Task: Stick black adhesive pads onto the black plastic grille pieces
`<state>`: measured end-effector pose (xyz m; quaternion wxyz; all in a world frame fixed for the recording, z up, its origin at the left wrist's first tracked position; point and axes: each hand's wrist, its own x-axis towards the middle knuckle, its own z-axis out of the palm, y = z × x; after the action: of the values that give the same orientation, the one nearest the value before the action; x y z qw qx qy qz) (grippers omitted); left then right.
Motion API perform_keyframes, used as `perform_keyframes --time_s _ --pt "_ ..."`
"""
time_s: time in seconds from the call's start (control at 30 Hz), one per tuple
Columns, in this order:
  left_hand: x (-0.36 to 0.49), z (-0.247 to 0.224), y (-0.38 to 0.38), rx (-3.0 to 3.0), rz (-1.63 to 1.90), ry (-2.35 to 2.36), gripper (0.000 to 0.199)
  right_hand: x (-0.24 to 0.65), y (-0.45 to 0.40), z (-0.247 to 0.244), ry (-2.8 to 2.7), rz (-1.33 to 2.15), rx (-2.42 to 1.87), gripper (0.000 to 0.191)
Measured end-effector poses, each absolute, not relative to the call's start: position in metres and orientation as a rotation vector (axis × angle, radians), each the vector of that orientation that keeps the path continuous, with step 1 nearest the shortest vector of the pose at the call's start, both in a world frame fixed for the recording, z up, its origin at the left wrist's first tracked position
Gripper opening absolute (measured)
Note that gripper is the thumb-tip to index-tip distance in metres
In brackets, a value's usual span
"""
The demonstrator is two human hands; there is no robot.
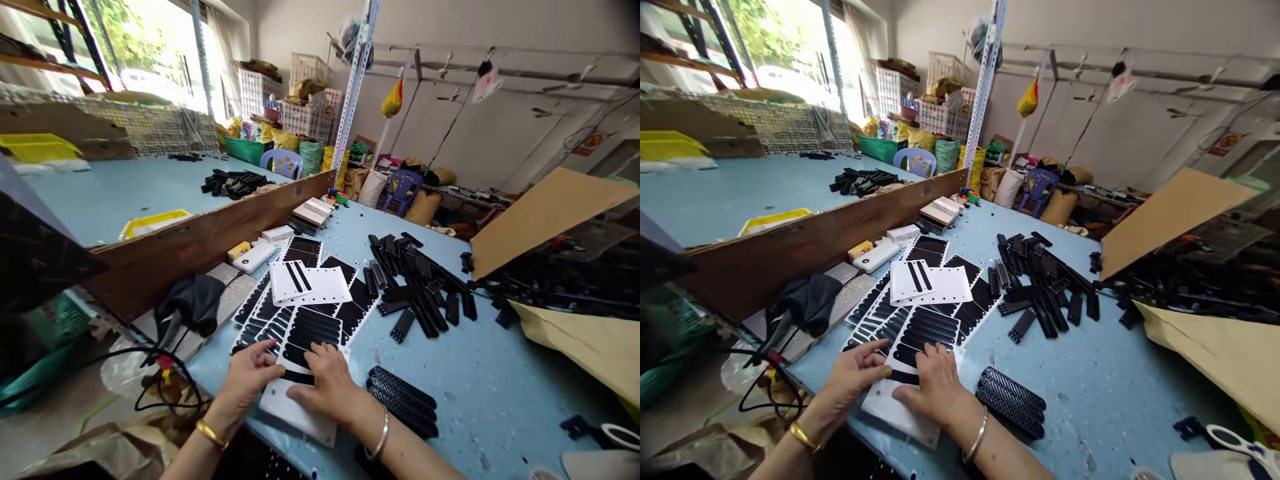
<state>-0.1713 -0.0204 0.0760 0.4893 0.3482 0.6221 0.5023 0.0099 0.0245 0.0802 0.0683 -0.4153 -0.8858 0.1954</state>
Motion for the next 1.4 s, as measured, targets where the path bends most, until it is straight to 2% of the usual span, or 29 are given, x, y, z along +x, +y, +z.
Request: perform_keyframes --time_s 0.27,0.33,0.43,0.47,0.63,0.8,0.9,1.1,1.2,1.3,1.4 --pt "-0.15 0.077 -0.034 0.76 1.06 1.251 0.018 0.035 0.019 0.066 -2.427 0.712 -1.259 0.08" --pt "-0.146 0.08 -0.035 0.737 1.08 1.243 0.013 0.045 0.026 0.067 -2.231 0.79 -1.218 0.066" --pt "-0.144 0.085 -0.035 0.702 1.141 1.252 0.013 0.065 0.042 0.077 -1.913 0.827 -1.225 0.028" --pt "-0.144 0.086 -0.036 0.692 1.156 1.255 0.014 0.071 0.046 0.081 -1.859 0.801 -1.23 0.025" --pt "-0.144 0.086 -0.04 0.648 1.191 1.243 0.018 0.063 0.038 0.089 -1.917 0.735 -1.114 0.021" --pt "-0.137 0.09 -0.044 0.634 1.228 1.186 0.018 0.018 0.012 0.072 -2.094 0.64 -1.005 0.031" --pt "-0.134 0.092 -0.045 0.643 1.252 1.126 0.014 0.006 0.011 0.065 -2.063 0.68 -0.978 0.027" --pt "-0.135 0.085 -0.044 0.688 1.247 1.122 0.007 0.008 0.014 0.07 -1.93 0.986 -0.936 0.02" --pt "-0.137 0.083 -0.044 0.66 1.203 1.141 0.012 0.011 0.015 0.074 -1.775 1.234 -0.95 0.018" --pt "-0.142 0.086 -0.043 0.657 1.178 1.195 0.017 0.023 0.028 0.083 -1.365 1.518 -1.017 0.025" --pt "-0.153 0.085 -0.038 0.795 1.192 1.288 0.018 0.049 0.05 0.103 -0.939 1.553 -1.01 0.033"
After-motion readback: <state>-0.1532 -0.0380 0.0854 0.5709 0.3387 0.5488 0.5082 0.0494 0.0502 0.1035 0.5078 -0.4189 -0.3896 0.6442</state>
